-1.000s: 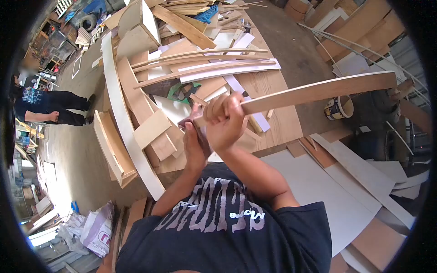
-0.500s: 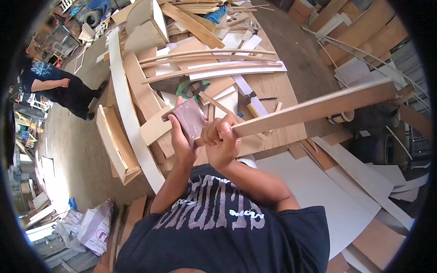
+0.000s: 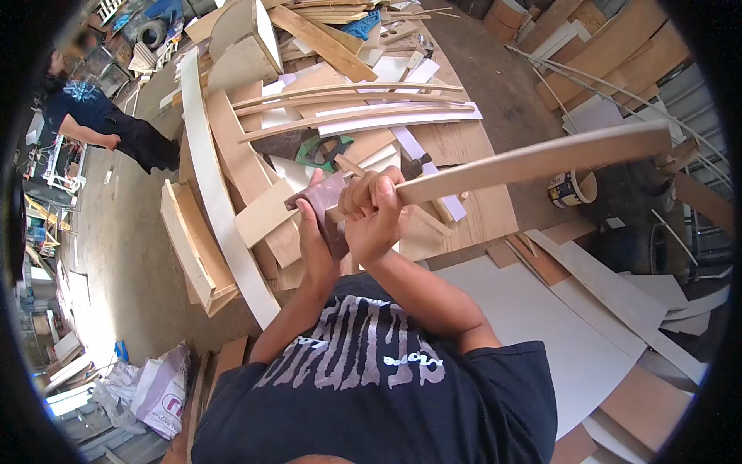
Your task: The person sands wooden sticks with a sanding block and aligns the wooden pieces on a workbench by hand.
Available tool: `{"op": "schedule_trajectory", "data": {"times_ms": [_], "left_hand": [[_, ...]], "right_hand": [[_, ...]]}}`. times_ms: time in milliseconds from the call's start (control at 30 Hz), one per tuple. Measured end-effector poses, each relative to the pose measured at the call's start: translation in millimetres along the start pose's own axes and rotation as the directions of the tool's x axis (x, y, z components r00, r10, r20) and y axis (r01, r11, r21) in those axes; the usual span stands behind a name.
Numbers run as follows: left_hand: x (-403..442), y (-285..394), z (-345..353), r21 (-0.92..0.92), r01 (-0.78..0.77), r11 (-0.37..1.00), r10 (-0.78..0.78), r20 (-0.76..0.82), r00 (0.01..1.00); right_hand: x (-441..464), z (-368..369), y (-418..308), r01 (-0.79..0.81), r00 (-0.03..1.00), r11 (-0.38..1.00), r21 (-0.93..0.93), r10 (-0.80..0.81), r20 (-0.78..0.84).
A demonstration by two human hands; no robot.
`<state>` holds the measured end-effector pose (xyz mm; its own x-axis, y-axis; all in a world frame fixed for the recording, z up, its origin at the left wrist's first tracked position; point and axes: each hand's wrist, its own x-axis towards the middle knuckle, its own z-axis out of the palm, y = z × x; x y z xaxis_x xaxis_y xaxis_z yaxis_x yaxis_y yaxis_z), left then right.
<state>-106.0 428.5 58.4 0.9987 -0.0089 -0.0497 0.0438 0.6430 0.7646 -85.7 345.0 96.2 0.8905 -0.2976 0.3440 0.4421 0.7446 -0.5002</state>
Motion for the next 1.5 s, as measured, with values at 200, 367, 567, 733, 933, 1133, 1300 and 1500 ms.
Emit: {"op": "schedule_trajectory", "data": {"times_ms": [200, 367, 567, 733, 933, 1133, 1300, 1500], "left_hand": [[-3, -12, -13, -0.048, 0.075, 0.996, -0.073, 0.037, 0.997], [-4, -13, -3, 0.041, 0.035, 0.999, -0.037, 0.052, 0.998], [-7, -23, -10, 0.093, -0.005, 0.996, 0.003, 0.027, 1.0], [-10, -16, -2, 0.024, 0.05, 0.998, -0.051, 0.036, 0.998], [-24, -25, -3, 0.106, 0.034, 0.994, -0.035, 0.002, 0.999], [-17, -7, -5, -0.101, 0.073, 0.992, -0.07, 0.026, 0.997], [-36, -23, -1, -0.056, 0.09, 0.994, -0.087, 0.05, 0.995], [-28, -16, -11, -0.064, 0.04, 0.997, -0.039, 0.02, 0.999]], "right_hand": [[-24, -15, -8, -0.022, 0.993, 1.0, -0.001, 0.022, 0.115], [6, -9, -8, 0.038, 0.999, 0.999, 0.009, -0.039, 0.033], [-18, -17, -11, -0.026, 0.999, 0.999, 0.029, 0.025, 0.028], [-7, -16, -13, -0.009, 1.0, 0.999, -0.037, 0.009, 0.003], [-11, -20, -9, 0.047, 0.995, 0.997, -0.055, -0.042, 0.091], [-33, -21, -16, -0.014, 0.994, 0.998, -0.063, 0.021, 0.108], [4, -10, -11, 0.145, 0.985, 0.986, -0.079, -0.136, 0.108], [-30, -22, -19, 0.044, 0.964, 0.996, -0.08, -0.022, 0.266]]}}
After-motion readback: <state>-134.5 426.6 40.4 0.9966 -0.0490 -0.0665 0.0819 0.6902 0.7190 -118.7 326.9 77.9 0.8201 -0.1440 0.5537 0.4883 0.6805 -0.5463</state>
